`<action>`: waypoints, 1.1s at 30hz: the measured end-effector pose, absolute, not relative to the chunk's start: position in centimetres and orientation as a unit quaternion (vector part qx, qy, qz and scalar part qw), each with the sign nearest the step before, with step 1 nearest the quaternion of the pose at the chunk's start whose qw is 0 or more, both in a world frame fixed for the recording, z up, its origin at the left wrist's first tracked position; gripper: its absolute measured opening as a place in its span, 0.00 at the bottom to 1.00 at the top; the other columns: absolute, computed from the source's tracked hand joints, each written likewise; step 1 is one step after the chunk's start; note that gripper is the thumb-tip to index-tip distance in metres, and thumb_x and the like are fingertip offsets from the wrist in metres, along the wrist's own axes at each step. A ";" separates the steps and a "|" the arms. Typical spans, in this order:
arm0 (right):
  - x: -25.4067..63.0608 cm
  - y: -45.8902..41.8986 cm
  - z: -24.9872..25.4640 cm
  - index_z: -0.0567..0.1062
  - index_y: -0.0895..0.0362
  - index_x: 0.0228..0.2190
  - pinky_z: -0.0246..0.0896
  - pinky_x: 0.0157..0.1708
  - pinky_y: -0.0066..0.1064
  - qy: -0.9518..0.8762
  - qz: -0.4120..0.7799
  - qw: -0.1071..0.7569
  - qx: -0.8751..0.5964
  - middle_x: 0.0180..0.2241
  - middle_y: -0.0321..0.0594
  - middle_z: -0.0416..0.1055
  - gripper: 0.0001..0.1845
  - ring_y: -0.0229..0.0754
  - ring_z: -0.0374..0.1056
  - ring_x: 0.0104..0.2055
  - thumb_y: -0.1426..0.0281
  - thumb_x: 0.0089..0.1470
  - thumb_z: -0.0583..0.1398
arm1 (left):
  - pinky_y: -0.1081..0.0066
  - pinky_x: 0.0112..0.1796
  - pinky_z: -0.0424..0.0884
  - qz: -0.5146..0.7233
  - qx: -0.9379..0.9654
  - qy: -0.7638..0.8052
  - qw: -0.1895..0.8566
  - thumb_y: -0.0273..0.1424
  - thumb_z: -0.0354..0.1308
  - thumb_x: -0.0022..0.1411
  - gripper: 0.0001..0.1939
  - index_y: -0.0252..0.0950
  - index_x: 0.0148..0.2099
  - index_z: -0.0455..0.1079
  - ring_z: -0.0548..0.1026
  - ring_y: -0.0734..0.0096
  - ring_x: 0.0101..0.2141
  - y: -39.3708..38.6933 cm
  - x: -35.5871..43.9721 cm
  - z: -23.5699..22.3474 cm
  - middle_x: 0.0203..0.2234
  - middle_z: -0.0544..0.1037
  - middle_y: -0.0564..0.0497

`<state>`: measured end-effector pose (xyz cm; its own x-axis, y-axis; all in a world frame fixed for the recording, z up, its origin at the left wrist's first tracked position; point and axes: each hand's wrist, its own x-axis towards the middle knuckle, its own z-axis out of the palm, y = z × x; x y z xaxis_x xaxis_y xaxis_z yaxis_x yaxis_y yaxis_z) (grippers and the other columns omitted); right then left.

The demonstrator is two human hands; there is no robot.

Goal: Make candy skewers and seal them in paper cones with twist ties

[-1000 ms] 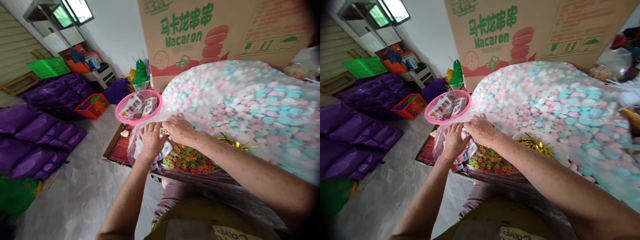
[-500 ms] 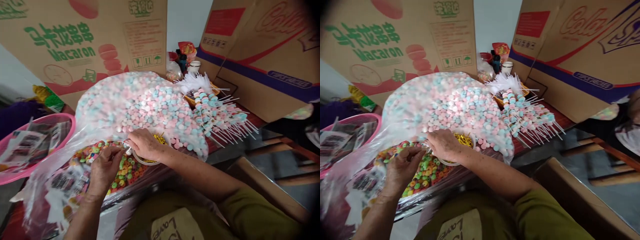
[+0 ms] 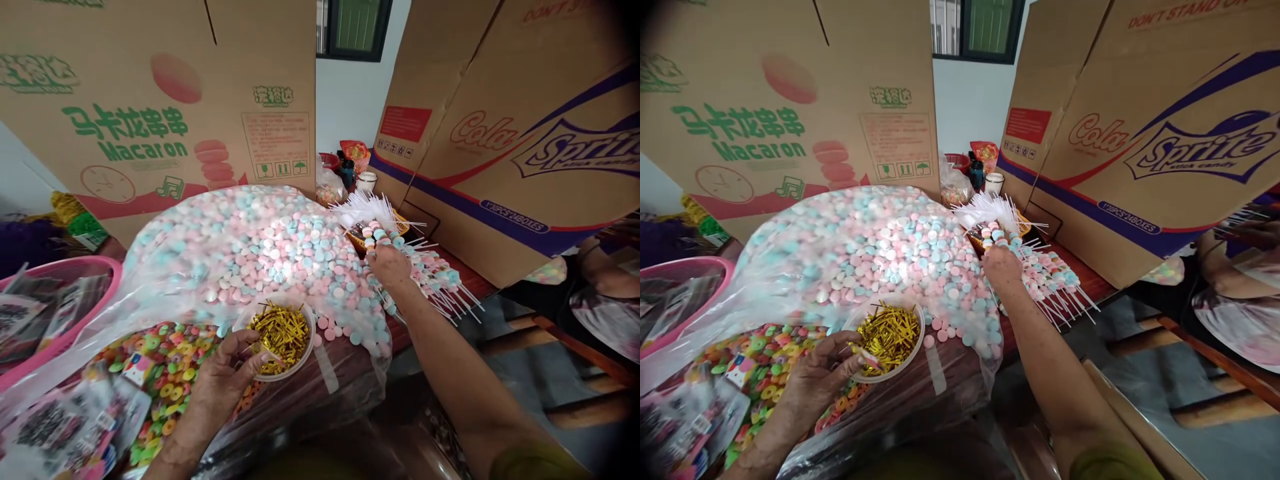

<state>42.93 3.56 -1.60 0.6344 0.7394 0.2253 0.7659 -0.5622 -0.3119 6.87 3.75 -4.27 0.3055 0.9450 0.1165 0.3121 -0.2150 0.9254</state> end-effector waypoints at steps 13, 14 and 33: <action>32.7 -2.0 0.1 0.64 0.55 0.29 0.51 0.17 0.25 -0.487 0.277 0.529 -0.637 0.21 0.31 0.64 0.12 0.31 0.54 0.17 0.60 0.58 0.53 | 0.77 0.25 0.61 0.371 0.678 0.430 0.467 0.42 0.56 0.57 0.17 0.34 0.24 0.67 0.62 0.77 0.22 3.1 5.3 -2.5 0.17 0.64 0.56; 30.5 -1.9 0.1 0.64 0.54 0.29 0.47 0.16 0.24 -0.468 0.350 0.578 -0.570 0.21 0.29 0.63 0.12 0.29 0.51 0.15 0.59 0.55 0.57 | 0.77 0.26 0.61 0.363 0.686 0.420 0.470 0.42 0.55 0.59 0.18 0.34 0.24 0.66 0.62 0.77 0.23 3.1 5.2 -2.5 0.18 0.64 0.56; 20.1 0.4 -1.4 0.74 0.59 0.26 0.57 0.26 0.26 -0.518 0.524 0.414 -0.535 0.23 0.34 0.66 0.15 0.35 0.60 0.26 0.59 0.42 0.65 | 0.76 0.26 0.63 0.257 0.633 0.320 0.656 0.40 0.57 0.59 0.13 0.33 0.35 0.69 0.68 0.76 0.24 2.6 1.0 -1.6 0.22 0.71 0.53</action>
<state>20.14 0.39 -1.41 -0.0856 0.9875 -0.1325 0.1196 -0.1219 -0.9853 1.00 2.56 -1.64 0.6630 0.7426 -0.0951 0.0690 0.0658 0.9954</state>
